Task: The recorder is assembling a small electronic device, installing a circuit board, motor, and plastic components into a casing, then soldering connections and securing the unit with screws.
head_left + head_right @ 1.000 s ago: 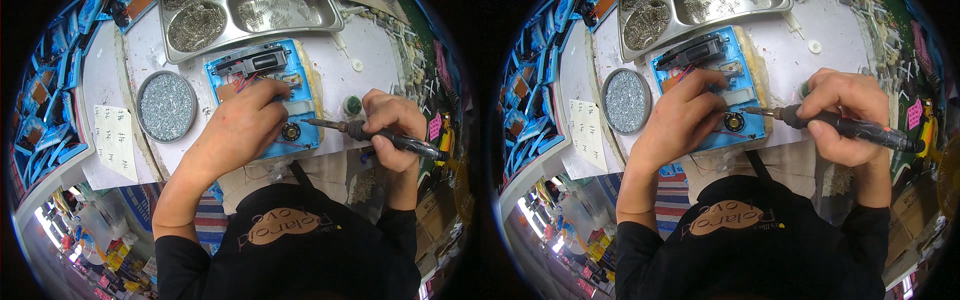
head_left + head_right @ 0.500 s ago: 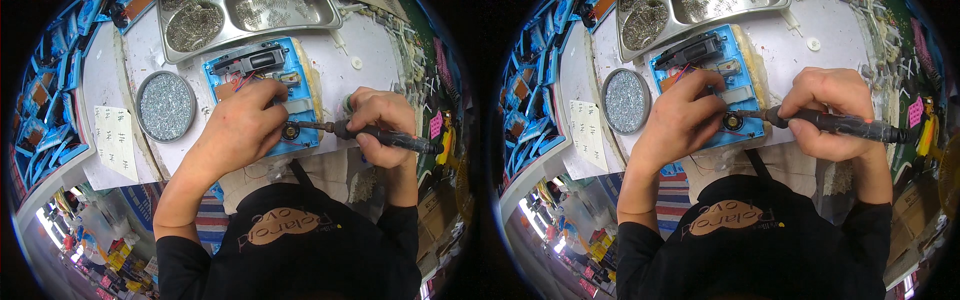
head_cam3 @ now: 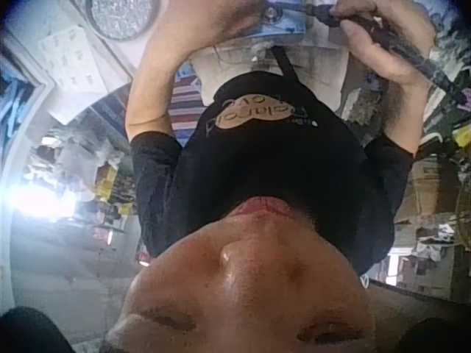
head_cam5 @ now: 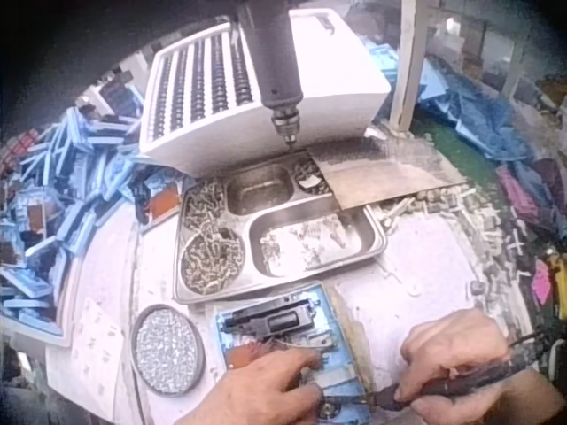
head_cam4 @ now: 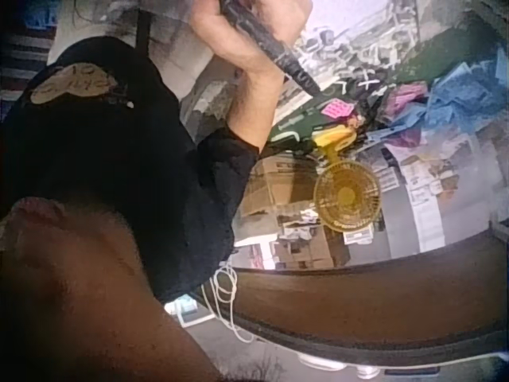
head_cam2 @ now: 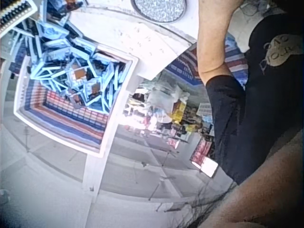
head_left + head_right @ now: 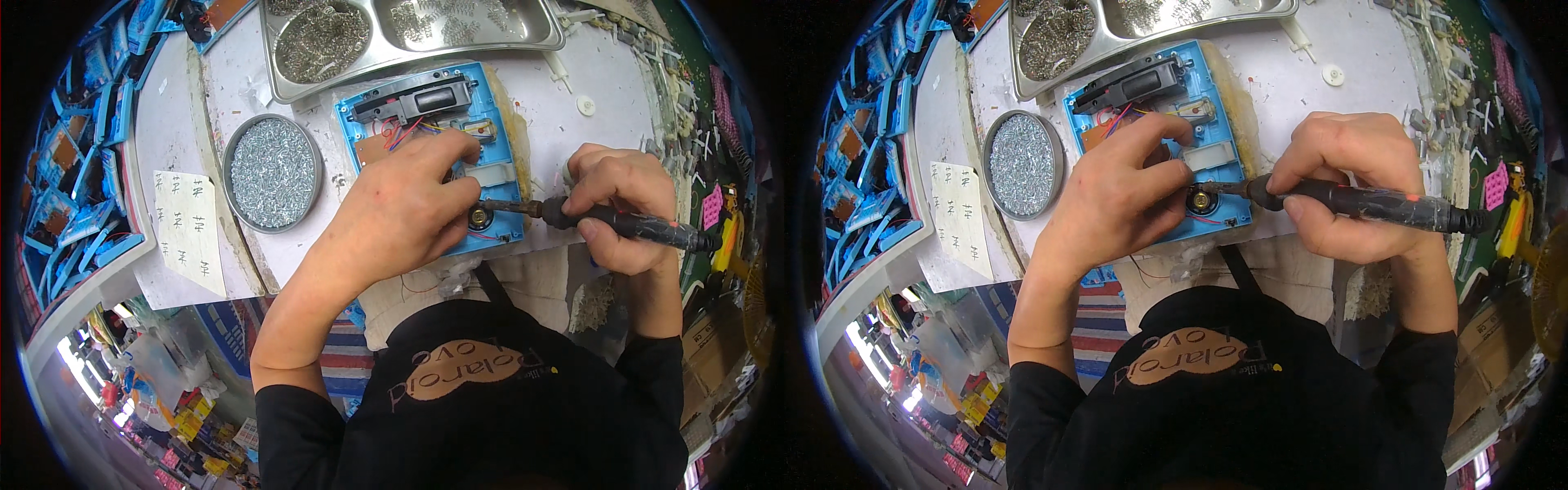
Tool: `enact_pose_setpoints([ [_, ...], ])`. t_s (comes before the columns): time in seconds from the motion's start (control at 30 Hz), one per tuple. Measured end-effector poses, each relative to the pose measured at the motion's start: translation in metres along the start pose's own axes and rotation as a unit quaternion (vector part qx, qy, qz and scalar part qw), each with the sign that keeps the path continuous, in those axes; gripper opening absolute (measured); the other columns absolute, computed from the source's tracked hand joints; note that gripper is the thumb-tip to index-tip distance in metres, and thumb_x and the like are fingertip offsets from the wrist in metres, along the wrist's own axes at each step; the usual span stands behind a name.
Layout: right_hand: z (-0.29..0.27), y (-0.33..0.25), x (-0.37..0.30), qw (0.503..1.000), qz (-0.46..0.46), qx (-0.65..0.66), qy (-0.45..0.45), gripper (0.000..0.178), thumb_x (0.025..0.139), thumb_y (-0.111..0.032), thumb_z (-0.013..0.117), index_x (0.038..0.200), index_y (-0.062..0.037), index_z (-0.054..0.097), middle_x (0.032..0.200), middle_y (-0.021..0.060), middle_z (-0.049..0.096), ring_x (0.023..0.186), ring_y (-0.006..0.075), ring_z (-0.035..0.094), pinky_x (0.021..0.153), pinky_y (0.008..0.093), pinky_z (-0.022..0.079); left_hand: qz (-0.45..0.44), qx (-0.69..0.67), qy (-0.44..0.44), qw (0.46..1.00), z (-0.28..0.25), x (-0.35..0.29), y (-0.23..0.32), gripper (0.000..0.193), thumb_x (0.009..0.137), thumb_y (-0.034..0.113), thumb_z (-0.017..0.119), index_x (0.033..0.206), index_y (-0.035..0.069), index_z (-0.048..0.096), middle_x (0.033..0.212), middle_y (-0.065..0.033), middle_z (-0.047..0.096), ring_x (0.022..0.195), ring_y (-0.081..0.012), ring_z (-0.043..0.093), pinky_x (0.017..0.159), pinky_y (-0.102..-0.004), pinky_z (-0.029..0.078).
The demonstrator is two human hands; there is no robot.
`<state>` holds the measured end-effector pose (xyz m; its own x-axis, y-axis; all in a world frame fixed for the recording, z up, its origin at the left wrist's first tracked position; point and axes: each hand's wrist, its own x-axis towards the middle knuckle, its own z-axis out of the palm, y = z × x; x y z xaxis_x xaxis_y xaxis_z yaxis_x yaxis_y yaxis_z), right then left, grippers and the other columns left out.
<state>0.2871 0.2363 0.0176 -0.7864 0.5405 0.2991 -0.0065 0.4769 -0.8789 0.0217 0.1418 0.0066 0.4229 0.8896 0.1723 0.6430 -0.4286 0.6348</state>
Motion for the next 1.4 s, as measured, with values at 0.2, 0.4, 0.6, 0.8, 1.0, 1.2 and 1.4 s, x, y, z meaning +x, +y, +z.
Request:
enact_pose_setpoints([
  [0.2, 0.001, -0.001, 0.001, 1.000, 0.000, -0.017, -0.001, 0.020, 0.069, -0.009, 0.072, 0.088, -0.0029, 0.071, 0.058, 0.0013, 0.052, 0.050, 0.0132, 0.051, 0.051, 0.0283, 0.037, -0.011, 0.012, -0.028, 0.999, -0.001, 0.001, 0.003, 0.023, 0.072, 0.008, 0.079, 0.091, 0.004, 0.065, 0.117, -0.0121, 0.060, 0.102, -0.0318, 0.063, 0.083, -0.0415, 0.054],
  [0.4, 0.002, -0.011, 0.001, 0.998, 0.068, 0.004, 0.012, 0.015, 0.076, -0.010, 0.071, 0.088, -0.0013, 0.070, 0.062, 0.0023, 0.062, 0.051, 0.0088, 0.054, 0.051, 0.0237, 0.038, -0.014, 0.019, -0.033, 0.999, -0.001, 0.002, 0.005, 0.025, 0.071, 0.008, 0.079, 0.091, 0.005, 0.065, 0.117, -0.0115, 0.060, 0.102, -0.0319, 0.063, 0.082, -0.0413, 0.054],
  [0.6, -0.013, -0.020, -0.014, 0.994, 0.077, 0.052, 0.065, 0.018, 0.077, -0.012, 0.071, 0.088, 0.0019, 0.067, 0.070, 0.0052, 0.061, 0.060, 0.0129, 0.054, 0.062, 0.0271, 0.043, -0.004, 0.019, -0.018, 1.000, 0.000, 0.001, 0.004, 0.024, 0.071, 0.007, 0.078, 0.091, 0.005, 0.066, 0.117, -0.0119, 0.061, 0.103, -0.0320, 0.063, 0.084, -0.0413, 0.054],
  [0.8, -0.060, -0.023, -0.092, 0.966, 0.108, 0.060, 0.228, 0.031, 0.087, -0.026, 0.069, 0.097, 0.0022, 0.062, 0.086, 0.0077, 0.055, 0.085, 0.0229, 0.056, 0.086, 0.0409, 0.045, 0.001, 0.016, 0.000, 1.000, 0.002, -0.002, 0.002, 0.022, 0.071, 0.009, 0.077, 0.091, 0.004, 0.067, 0.118, -0.0129, 0.062, 0.103, -0.0326, 0.063, 0.085, -0.0417, 0.054],
  [1.0, -0.123, -0.042, -0.191, 0.848, 0.143, 0.070, 0.506, 0.030, 0.098, -0.020, 0.057, 0.117, 0.0030, 0.056, 0.105, 0.0155, 0.068, 0.089, 0.0175, 0.065, 0.085, 0.0337, 0.052, 0.024, 0.046, -0.003, 0.999, 0.001, -0.001, -0.001, 0.021, 0.071, 0.004, 0.076, 0.090, 0.003, 0.066, 0.115, -0.0153, 0.063, 0.099, -0.0355, 0.065, 0.084, -0.0419, 0.055],
  [1.2, -0.164, -0.086, -0.238, 0.710, 0.078, -0.154, 0.682, 0.006, 0.095, -0.008, 0.064, 0.096, -0.0021, 0.065, 0.083, 0.0019, 0.065, 0.063, 0.0044, 0.053, 0.056, 0.0177, 0.037, 0.033, 0.062, 0.032, 0.997, 0.000, -0.008, 0.010, 0.025, 0.073, -0.001, 0.074, 0.098, 0.003, 0.072, 0.110, -0.0180, 0.065, 0.091, -0.0338, 0.066, 0.078, -0.0402, 0.055],
  [1.4, -0.175, -0.086, -0.240, 0.683, 0.089, -0.289, 0.665, 0.006, 0.093, -0.003, 0.063, 0.090, -0.0008, 0.067, 0.083, -0.0019, 0.062, 0.072, 0.0039, 0.053, 0.066, 0.0196, 0.040, 0.025, 0.033, 0.057, 0.998, 0.004, -0.018, 0.010, 0.033, 0.074, -0.004, 0.071, 0.106, 0.003, 0.074, 0.114, -0.0178, 0.065, 0.089, -0.0287, 0.068, 0.075, -0.0353, 0.055],
])
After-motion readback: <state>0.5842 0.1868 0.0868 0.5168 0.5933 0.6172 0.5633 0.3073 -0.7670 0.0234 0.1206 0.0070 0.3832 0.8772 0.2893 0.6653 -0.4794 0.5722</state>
